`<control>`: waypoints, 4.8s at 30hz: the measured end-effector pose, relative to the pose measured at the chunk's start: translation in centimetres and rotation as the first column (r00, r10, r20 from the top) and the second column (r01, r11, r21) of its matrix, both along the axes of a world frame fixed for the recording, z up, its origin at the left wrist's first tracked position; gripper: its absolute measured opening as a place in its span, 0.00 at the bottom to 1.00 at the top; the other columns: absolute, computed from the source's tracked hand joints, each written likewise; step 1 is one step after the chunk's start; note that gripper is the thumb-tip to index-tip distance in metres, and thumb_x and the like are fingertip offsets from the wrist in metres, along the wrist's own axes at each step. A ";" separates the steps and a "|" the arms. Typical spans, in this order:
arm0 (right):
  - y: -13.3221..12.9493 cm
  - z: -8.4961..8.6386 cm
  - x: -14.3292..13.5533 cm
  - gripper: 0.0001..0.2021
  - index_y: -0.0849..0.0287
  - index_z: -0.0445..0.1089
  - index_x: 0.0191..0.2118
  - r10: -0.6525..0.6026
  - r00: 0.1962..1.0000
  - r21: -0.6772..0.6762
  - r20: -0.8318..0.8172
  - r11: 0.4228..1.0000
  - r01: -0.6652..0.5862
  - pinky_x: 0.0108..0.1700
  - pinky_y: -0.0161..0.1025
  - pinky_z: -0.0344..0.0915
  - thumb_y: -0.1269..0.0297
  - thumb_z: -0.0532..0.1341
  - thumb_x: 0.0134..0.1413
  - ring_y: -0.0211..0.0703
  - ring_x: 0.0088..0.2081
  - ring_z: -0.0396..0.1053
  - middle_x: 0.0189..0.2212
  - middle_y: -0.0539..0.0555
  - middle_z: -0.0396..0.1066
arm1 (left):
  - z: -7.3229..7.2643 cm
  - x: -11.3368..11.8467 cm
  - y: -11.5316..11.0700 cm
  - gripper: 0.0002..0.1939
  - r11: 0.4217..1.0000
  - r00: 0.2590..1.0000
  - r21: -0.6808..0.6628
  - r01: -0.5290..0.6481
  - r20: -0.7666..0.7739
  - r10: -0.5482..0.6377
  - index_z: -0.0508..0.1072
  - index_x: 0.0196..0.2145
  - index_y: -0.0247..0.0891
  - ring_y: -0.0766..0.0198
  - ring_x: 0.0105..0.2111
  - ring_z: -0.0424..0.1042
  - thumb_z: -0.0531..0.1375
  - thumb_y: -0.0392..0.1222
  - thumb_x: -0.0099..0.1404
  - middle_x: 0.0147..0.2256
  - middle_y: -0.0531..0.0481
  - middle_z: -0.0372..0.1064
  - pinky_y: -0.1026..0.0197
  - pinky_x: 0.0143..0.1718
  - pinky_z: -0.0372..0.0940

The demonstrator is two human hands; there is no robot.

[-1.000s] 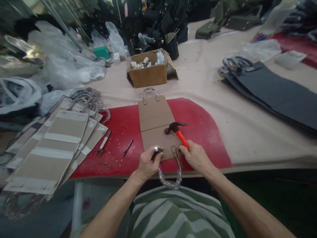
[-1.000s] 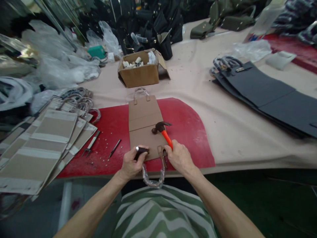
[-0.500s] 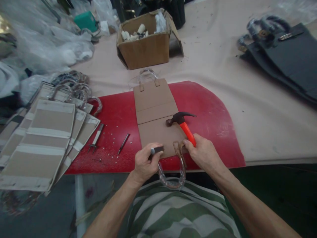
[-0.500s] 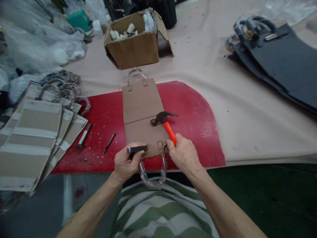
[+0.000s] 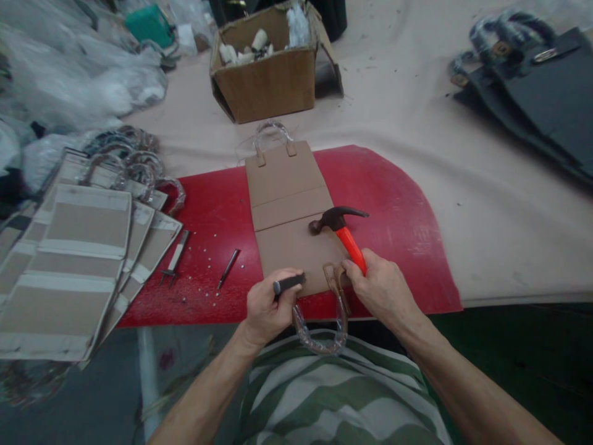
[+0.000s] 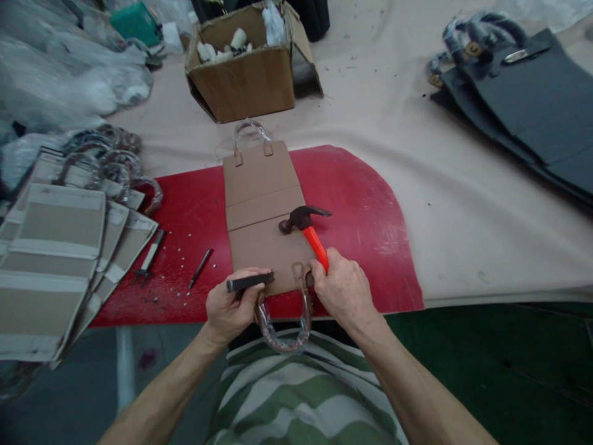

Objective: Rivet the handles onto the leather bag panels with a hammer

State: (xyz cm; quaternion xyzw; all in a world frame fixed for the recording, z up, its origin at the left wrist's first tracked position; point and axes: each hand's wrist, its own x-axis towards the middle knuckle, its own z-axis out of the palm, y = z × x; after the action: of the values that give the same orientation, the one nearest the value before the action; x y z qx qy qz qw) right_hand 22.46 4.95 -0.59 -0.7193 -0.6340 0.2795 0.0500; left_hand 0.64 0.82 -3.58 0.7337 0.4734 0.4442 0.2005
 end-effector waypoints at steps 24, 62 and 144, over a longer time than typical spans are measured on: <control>-0.1 0.4 -0.1 0.12 0.59 0.67 0.37 0.049 0.993 -0.014 0.106 0.999 -0.048 0.28 0.39 0.47 0.57 0.51 0.64 0.49 0.29 0.71 0.27 0.58 0.73 | 0.4 1.3 0.6 0.06 0.985 0.993 -0.129 -0.119 -0.002 0.119 0.75 0.40 0.35 0.62 0.38 0.78 0.59 0.35 0.65 0.37 0.46 0.78 0.62 0.43 0.73; -2.1 6.7 3.0 0.17 0.54 0.55 0.27 0.099 0.905 0.262 -0.413 0.965 0.015 0.24 0.36 0.50 0.52 0.45 0.65 0.37 0.19 0.57 0.17 0.46 0.59 | 0.3 2.2 1.2 0.07 0.999 0.968 0.020 0.040 -0.250 -0.034 0.66 0.42 0.38 0.62 0.32 0.74 0.53 0.34 0.66 0.33 0.46 0.71 0.63 0.33 0.68; 0.4 0.4 -1.2 0.15 0.59 0.69 0.37 0.101 0.995 0.089 0.013 0.991 -0.101 0.29 0.38 0.50 0.53 0.54 0.60 0.48 0.32 0.71 0.30 0.58 0.74 | 2.5 1.5 3.1 0.18 0.835 0.707 -0.547 0.069 0.617 0.345 0.69 0.39 0.34 0.62 0.31 0.78 0.67 0.43 0.53 0.30 0.51 0.72 0.59 0.34 0.74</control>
State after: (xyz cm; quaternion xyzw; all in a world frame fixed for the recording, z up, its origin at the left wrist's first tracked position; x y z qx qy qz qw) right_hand 21.24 5.31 -0.16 -0.6845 -0.6817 0.2499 0.0655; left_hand 2.12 3.95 -1.04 0.3880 0.5227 0.5509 0.5223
